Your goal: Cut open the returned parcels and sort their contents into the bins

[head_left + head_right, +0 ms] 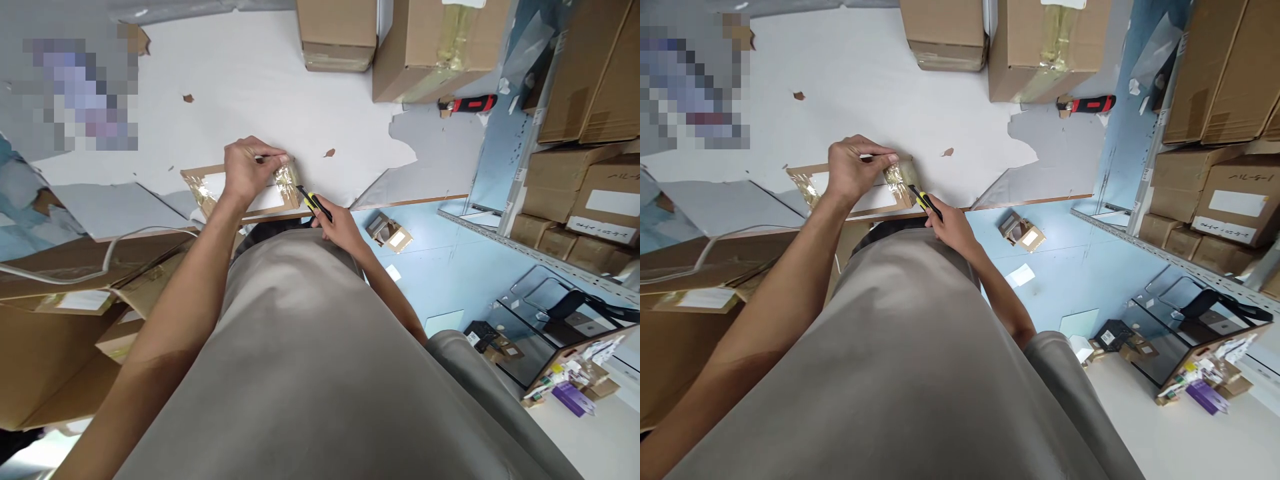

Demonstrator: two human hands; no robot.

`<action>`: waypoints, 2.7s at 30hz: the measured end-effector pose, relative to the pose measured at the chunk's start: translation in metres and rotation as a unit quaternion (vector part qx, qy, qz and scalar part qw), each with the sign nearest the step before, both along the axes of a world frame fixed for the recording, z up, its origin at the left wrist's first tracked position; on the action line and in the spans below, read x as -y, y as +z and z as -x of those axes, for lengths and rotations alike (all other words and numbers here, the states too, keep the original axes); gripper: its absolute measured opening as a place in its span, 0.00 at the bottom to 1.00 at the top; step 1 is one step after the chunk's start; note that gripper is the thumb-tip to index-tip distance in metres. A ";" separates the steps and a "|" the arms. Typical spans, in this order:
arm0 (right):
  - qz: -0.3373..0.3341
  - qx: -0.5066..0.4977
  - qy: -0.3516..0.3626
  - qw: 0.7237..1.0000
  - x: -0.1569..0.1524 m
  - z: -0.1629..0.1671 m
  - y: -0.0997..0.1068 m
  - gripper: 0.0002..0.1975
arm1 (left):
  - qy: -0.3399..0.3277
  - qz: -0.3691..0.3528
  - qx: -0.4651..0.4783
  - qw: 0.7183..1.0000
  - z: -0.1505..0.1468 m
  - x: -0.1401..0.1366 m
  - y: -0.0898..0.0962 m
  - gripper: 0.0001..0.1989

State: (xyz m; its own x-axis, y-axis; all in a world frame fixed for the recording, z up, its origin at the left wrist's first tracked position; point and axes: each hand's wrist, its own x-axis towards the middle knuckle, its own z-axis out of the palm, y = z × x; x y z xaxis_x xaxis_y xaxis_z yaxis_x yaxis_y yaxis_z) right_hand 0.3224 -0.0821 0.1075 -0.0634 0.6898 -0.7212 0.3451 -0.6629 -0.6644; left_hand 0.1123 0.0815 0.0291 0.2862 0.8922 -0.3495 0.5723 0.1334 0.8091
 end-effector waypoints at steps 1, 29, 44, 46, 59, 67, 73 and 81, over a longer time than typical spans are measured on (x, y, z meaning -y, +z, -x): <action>0.002 -0.001 0.002 1.000 -0.002 0.001 0.000 0.31 | -0.004 0.007 -0.004 1.000 -0.001 -0.001 0.002 0.24; -0.061 -0.062 -0.230 0.969 -0.003 0.037 0.063 0.22 | 0.103 -0.052 0.059 0.992 0.028 0.039 0.074 0.15; -0.070 0.065 -0.152 0.984 -0.011 0.009 0.023 0.27 | 0.035 -0.123 0.045 0.991 0.026 0.029 0.075 0.12; -0.062 0.063 -0.151 0.985 -0.006 0.011 0.023 0.28 | -0.044 -0.174 0.036 0.983 0.012 0.035 0.082 0.09; -0.028 0.174 0.018 0.984 -0.013 0.007 0.056 0.34 | -0.095 -0.062 0.029 0.993 -0.016 0.051 0.080 0.21; -0.031 0.292 0.137 0.946 -0.023 0.016 0.071 0.32 | -0.164 -0.110 -0.026 0.980 -0.012 0.056 0.071 0.24; 0.017 0.353 0.169 0.920 -0.039 0.042 0.087 0.35 | -0.181 -0.140 -0.049 0.972 -0.013 0.067 0.059 0.24; 0.096 0.375 0.184 0.904 -0.039 0.050 0.106 0.34 | -0.163 -0.144 -0.044 0.975 -0.020 0.079 0.051 0.24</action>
